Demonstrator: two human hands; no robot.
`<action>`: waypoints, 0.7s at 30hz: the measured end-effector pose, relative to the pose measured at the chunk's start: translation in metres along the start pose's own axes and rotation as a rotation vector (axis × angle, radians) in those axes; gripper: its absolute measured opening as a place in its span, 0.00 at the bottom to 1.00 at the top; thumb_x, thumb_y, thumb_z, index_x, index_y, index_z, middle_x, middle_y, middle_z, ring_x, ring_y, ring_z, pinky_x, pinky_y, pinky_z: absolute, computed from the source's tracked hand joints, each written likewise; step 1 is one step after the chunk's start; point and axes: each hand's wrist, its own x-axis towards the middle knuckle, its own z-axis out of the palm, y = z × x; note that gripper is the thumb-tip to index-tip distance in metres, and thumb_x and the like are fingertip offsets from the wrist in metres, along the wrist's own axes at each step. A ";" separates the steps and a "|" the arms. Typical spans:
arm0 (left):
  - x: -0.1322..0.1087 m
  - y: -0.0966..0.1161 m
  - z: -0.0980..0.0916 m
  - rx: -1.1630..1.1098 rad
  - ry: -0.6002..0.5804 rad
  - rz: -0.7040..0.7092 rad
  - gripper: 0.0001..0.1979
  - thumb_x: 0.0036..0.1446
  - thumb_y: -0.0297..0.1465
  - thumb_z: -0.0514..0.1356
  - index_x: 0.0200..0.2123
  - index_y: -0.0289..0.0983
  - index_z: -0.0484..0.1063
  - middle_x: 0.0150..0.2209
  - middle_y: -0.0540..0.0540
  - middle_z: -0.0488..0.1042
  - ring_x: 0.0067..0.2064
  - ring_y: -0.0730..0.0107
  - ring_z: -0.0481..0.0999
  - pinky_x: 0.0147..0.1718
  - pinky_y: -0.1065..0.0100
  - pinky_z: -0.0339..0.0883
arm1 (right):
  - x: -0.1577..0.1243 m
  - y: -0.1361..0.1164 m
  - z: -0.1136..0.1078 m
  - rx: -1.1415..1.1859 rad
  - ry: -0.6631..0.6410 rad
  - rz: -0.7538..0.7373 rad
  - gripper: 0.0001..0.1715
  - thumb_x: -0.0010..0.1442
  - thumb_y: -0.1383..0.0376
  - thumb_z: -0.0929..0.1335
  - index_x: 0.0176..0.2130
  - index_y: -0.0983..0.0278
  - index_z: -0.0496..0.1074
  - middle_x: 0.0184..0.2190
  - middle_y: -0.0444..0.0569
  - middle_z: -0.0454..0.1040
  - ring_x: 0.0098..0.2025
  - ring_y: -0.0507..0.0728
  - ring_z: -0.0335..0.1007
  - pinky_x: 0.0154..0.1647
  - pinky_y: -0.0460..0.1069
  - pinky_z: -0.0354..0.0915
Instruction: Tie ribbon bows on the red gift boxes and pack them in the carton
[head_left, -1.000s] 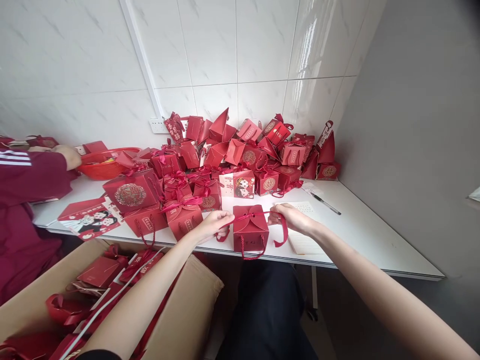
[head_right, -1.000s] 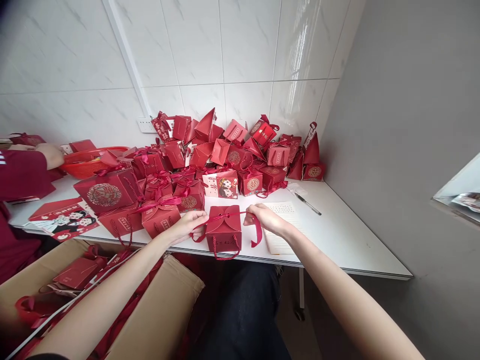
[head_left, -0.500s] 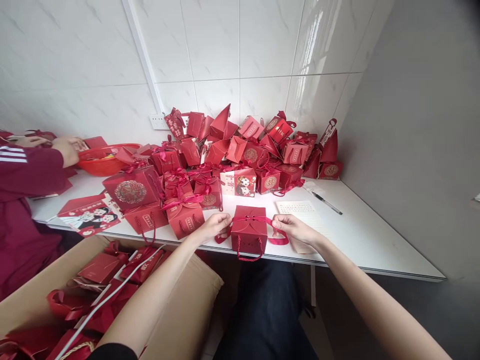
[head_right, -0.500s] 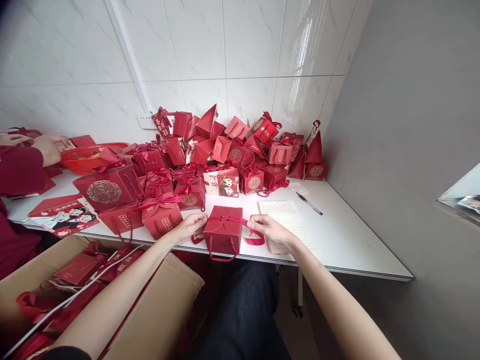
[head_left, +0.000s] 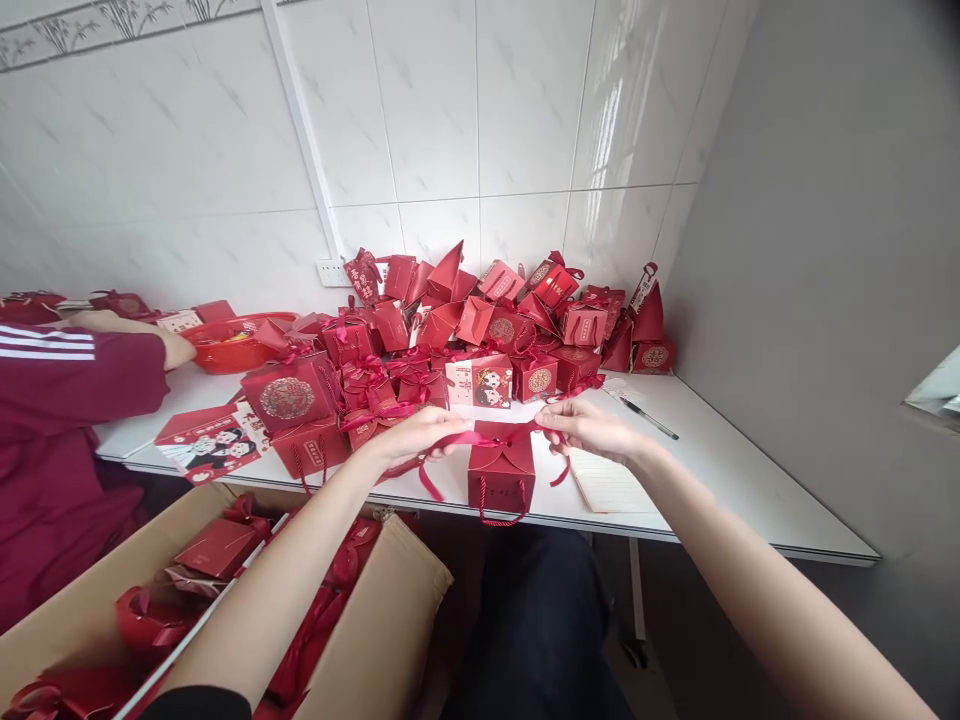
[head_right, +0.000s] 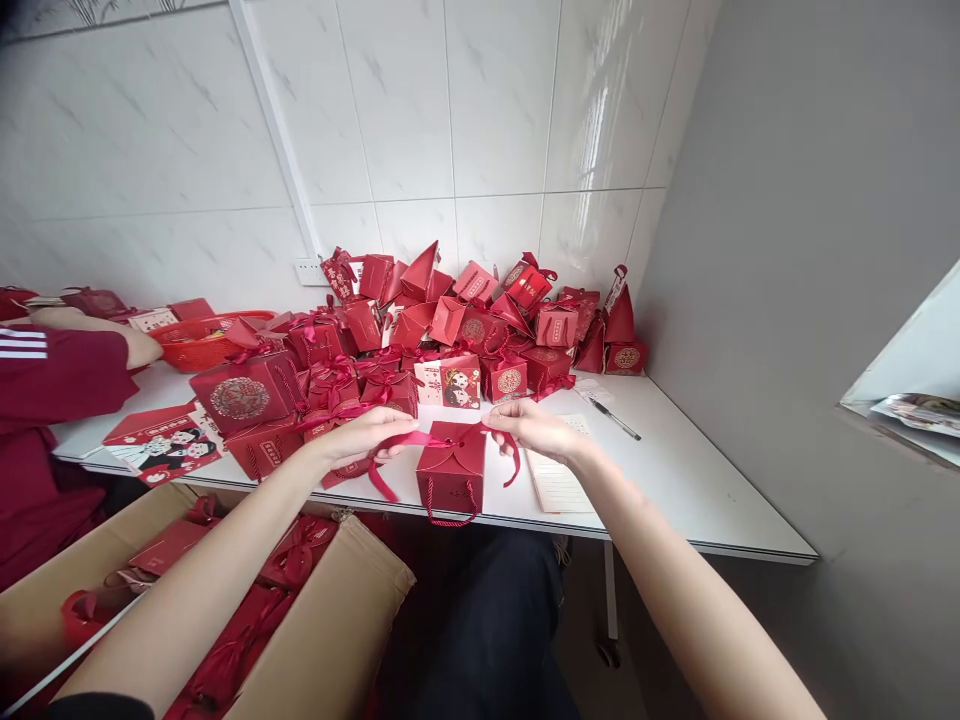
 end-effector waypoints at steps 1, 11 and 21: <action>-0.002 0.008 -0.002 0.050 -0.022 -0.007 0.13 0.51 0.39 0.60 0.27 0.33 0.69 0.17 0.53 0.62 0.17 0.82 0.56 0.16 0.75 0.45 | 0.000 -0.010 -0.002 -0.040 0.007 0.022 0.23 0.50 0.52 0.70 0.18 0.66 0.64 0.14 0.40 0.63 0.17 0.47 0.60 0.20 0.44 0.58; -0.007 0.056 -0.015 -0.021 0.136 0.122 0.08 0.46 0.30 0.62 0.30 0.32 0.73 0.17 0.50 0.67 0.17 0.79 0.62 0.17 0.74 0.55 | 0.003 -0.067 -0.022 0.142 0.085 0.103 0.06 0.53 0.66 0.70 0.30 0.70 0.73 0.16 0.44 0.71 0.19 0.51 0.70 0.29 0.49 0.72; 0.020 0.090 0.006 -0.342 0.132 0.389 0.25 0.35 0.17 0.52 0.40 0.31 0.74 0.42 0.38 0.76 0.34 0.68 0.75 0.32 0.66 0.66 | 0.024 -0.076 0.010 0.398 0.083 -0.135 0.13 0.53 0.76 0.65 0.38 0.68 0.74 0.32 0.50 0.78 0.36 0.54 0.76 0.39 0.50 0.72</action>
